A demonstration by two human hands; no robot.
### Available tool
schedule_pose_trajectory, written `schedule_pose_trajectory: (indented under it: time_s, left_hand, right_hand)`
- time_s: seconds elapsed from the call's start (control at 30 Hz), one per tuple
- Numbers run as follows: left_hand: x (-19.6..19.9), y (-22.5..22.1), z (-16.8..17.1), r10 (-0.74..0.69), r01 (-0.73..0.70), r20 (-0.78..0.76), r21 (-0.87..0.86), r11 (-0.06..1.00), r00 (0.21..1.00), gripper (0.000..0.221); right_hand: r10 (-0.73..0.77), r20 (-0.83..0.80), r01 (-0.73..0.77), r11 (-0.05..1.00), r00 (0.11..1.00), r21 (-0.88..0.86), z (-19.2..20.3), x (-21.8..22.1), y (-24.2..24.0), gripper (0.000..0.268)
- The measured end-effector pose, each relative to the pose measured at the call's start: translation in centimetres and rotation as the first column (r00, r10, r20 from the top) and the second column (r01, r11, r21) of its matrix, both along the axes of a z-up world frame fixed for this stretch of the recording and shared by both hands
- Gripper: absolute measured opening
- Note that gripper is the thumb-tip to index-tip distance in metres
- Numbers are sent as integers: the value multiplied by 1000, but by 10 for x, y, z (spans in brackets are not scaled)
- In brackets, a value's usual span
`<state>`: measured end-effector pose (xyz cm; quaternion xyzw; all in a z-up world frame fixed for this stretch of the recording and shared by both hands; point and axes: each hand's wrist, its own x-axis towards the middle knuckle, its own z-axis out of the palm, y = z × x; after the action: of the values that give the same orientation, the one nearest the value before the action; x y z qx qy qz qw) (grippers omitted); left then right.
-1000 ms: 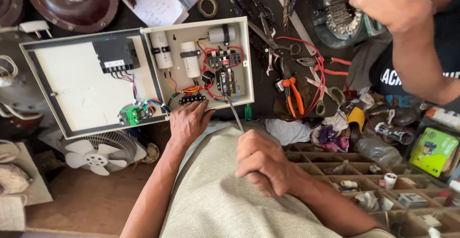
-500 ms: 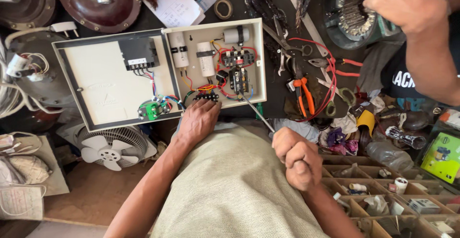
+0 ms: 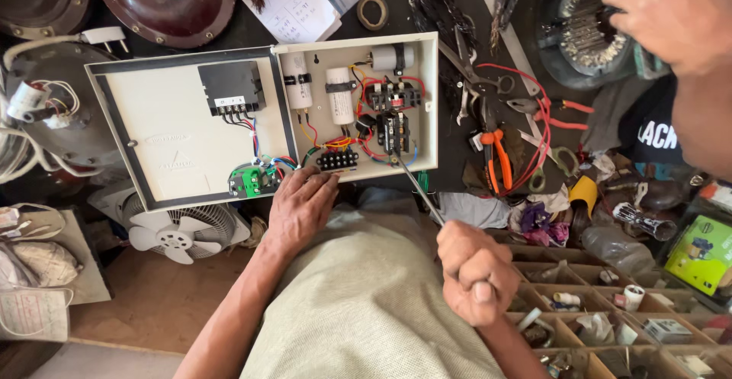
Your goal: The person repairs an open electrical control box on a cluttered workbench. They use a screwdriver to tighten terminal screws and pliers to adjust wires inside the box, while another person works on a motor component nearby.
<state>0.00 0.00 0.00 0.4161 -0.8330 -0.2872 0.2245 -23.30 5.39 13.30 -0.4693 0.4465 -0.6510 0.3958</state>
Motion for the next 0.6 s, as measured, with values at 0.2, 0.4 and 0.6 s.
schedule_pose_trajectory:
  time_s: [0.2,0.4,0.6]
  left_hand:
    - [5,0,-10,-67,61,116,57,997,991,43]
    - [5,-1,-13,-77,71,142,50,996,987,45]
    - [8,-2,-11,-78,70,112,72,995,991,43]
  right_hand:
    - [-34,4,34,999,999,-10,0,5,-12,41]
    - [527,-71,-521,849,847,85,6,-37,-38,46]
    - [265,-148,-252,962,953,101,12,-8,-16,36]
